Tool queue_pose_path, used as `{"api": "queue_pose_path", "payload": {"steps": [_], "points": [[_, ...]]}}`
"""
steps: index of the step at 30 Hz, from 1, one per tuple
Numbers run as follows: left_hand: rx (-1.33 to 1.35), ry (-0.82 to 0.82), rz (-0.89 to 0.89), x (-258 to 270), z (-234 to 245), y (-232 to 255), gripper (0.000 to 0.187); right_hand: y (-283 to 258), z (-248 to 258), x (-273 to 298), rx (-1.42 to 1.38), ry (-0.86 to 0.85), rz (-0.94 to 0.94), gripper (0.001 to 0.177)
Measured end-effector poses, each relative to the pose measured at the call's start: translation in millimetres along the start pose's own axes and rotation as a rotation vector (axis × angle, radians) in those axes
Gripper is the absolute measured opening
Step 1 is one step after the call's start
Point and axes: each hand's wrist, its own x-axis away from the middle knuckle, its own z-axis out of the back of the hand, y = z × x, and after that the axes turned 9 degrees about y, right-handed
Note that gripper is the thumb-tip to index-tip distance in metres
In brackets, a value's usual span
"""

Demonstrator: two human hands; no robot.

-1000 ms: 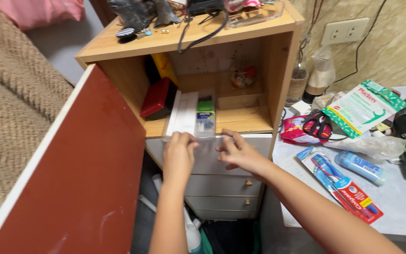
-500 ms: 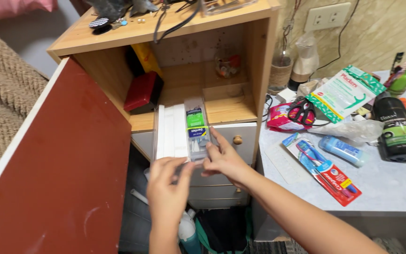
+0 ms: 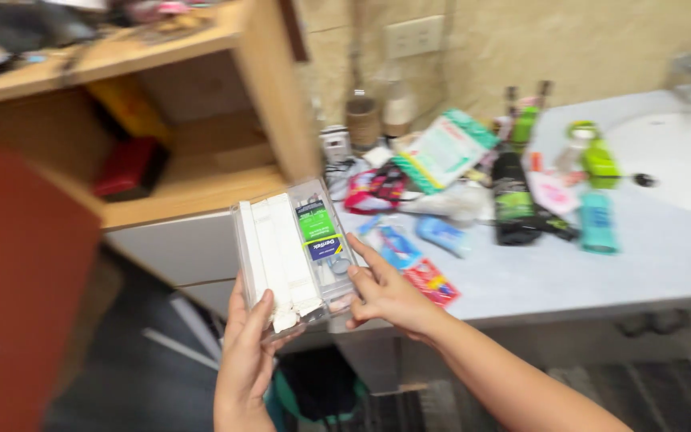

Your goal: The person empties a bathroom cabinet onto the countertop, then systematically removes items from a clear organizer and places them on the counter. They continue to remove various toiletries, wipes, and other supplies from the cabinet and drawers, arranging them on the countertop.

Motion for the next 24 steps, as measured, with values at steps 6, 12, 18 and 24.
{"api": "queue_pose_path", "payload": {"steps": [6,12,18,24], "points": [[0.033,-0.218,-0.004,55,-146,-72,0.077,-38,159,92,0.092,0.064,0.013,0.065],[-0.092,-0.207,0.004,103,-255,-153,0.077,-54,273,171,0.154,0.231,-0.03,0.067],[-0.526,-0.177,0.063,125,-327,-210,0.1,-36,352,210,0.125,0.437,-0.033,0.072],[-0.563,-0.395,-0.49,122,-394,-271,0.1,-17,442,222,0.109,0.705,0.036,0.067]]}}
